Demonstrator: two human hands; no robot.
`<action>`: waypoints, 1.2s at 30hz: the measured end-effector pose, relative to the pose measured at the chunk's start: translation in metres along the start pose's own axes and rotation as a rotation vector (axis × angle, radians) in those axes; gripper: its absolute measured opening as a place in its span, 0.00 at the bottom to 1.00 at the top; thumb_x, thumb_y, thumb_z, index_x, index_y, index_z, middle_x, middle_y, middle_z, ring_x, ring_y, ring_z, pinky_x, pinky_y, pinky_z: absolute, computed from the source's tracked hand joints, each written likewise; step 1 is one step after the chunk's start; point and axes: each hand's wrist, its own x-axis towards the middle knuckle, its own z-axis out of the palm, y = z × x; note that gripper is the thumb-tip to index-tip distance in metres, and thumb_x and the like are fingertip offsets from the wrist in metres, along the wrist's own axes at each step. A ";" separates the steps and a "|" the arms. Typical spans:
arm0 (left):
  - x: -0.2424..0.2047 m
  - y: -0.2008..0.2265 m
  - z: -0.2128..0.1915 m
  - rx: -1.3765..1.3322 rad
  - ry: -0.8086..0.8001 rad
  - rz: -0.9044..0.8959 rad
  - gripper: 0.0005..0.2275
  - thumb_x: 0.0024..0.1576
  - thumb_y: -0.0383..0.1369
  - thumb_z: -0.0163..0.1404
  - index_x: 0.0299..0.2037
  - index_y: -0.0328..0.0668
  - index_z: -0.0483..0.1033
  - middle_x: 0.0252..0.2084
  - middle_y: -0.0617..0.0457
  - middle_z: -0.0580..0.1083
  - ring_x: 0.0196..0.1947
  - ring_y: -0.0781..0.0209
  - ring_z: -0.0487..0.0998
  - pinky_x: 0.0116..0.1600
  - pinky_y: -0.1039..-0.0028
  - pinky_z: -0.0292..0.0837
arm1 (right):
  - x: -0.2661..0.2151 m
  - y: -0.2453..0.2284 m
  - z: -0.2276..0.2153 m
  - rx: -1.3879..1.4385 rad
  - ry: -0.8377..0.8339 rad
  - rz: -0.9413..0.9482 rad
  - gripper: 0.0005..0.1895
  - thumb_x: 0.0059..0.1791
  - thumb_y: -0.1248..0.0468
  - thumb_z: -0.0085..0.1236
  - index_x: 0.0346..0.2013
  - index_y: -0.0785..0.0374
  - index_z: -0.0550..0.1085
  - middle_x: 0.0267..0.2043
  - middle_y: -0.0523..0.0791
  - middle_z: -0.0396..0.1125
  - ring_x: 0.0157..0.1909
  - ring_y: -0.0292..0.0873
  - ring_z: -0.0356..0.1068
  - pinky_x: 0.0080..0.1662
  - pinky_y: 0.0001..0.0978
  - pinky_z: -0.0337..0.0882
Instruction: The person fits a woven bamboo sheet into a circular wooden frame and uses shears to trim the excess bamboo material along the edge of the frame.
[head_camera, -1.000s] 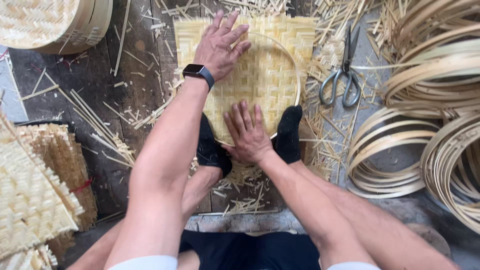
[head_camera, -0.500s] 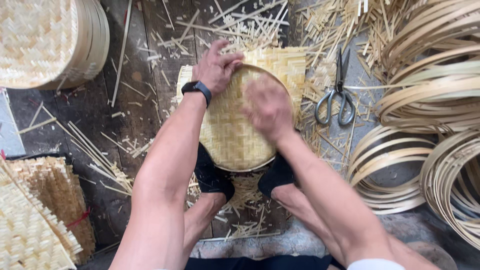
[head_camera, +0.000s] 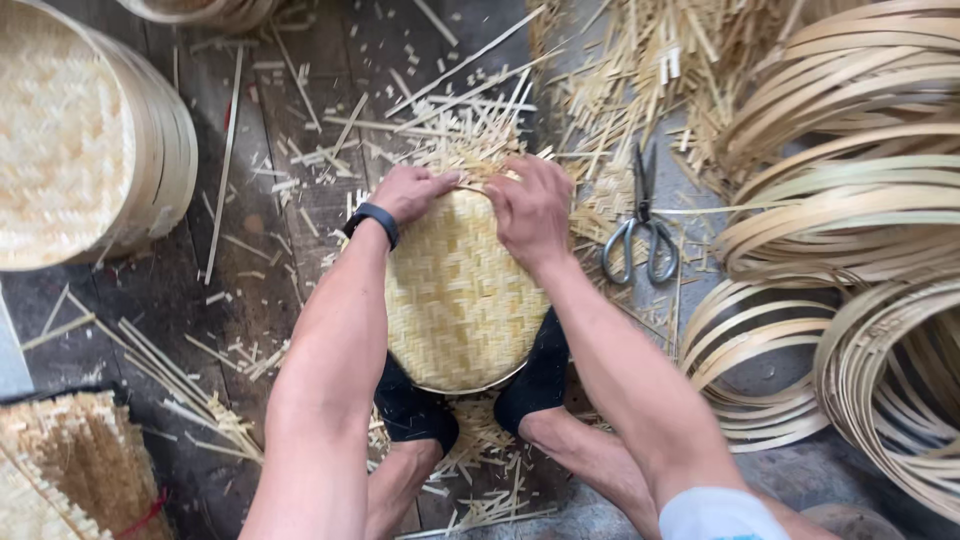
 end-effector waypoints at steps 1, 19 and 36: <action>0.006 -0.005 -0.001 -0.034 -0.006 0.049 0.28 0.51 0.61 0.55 0.30 0.38 0.82 0.28 0.48 0.78 0.28 0.57 0.77 0.38 0.66 0.70 | -0.015 -0.002 -0.006 -0.131 0.025 0.161 0.17 0.57 0.54 0.51 0.39 0.65 0.78 0.44 0.53 0.71 0.48 0.51 0.68 0.50 0.47 0.67; 0.014 -0.018 0.008 -0.154 0.031 -0.124 0.22 0.52 0.53 0.62 0.33 0.36 0.85 0.29 0.52 0.75 0.31 0.61 0.72 0.39 0.70 0.67 | -0.011 0.013 0.013 0.081 -0.520 0.662 0.31 0.59 0.40 0.29 0.49 0.65 0.66 0.41 0.46 0.60 0.41 0.47 0.67 0.43 0.47 0.74; -0.062 -0.059 0.008 0.335 0.478 -0.066 0.29 0.66 0.57 0.44 0.31 0.34 0.81 0.33 0.42 0.76 0.35 0.49 0.76 0.44 0.60 0.71 | 0.009 -0.006 -0.015 0.144 -0.592 0.746 0.28 0.58 0.43 0.26 0.44 0.62 0.68 0.30 0.46 0.65 0.36 0.47 0.68 0.46 0.50 0.68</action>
